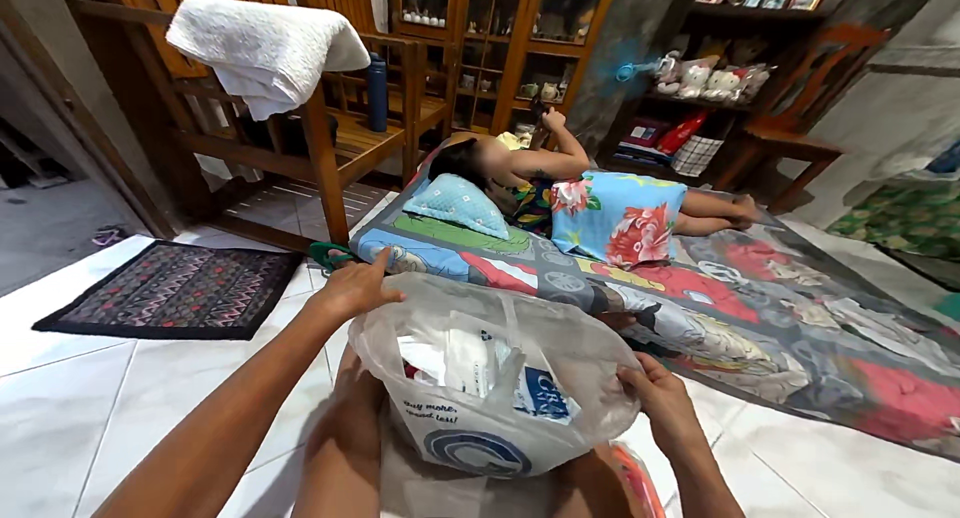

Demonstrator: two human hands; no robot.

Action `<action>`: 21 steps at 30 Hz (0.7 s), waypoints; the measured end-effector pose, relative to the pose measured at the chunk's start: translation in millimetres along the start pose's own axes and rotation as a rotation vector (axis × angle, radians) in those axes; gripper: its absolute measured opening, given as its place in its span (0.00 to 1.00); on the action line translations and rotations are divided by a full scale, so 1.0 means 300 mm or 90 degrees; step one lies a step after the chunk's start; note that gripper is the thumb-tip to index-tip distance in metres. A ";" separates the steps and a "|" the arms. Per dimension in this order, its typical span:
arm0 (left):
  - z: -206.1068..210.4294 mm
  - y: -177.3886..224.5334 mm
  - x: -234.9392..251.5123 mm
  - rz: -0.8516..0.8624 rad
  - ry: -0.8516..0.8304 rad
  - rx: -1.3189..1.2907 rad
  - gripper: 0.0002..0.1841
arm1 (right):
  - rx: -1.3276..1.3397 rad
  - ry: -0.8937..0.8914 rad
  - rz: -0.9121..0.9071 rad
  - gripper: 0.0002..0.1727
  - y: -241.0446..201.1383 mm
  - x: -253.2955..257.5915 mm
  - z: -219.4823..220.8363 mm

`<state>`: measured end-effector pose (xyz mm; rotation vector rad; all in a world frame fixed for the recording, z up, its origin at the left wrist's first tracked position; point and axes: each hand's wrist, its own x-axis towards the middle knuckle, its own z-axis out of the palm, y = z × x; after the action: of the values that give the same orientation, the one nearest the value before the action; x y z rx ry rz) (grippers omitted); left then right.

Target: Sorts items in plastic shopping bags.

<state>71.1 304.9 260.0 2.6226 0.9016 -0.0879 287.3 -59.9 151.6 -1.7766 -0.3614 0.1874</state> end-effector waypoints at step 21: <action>0.110 -0.069 -0.191 0.043 0.008 -0.522 0.43 | -0.376 -0.151 -0.558 0.34 -0.162 -0.347 0.259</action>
<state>14.9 274.7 232.8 1.8800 0.6571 0.2624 158.3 -14.4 173.5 -1.9878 -1.4365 -0.3747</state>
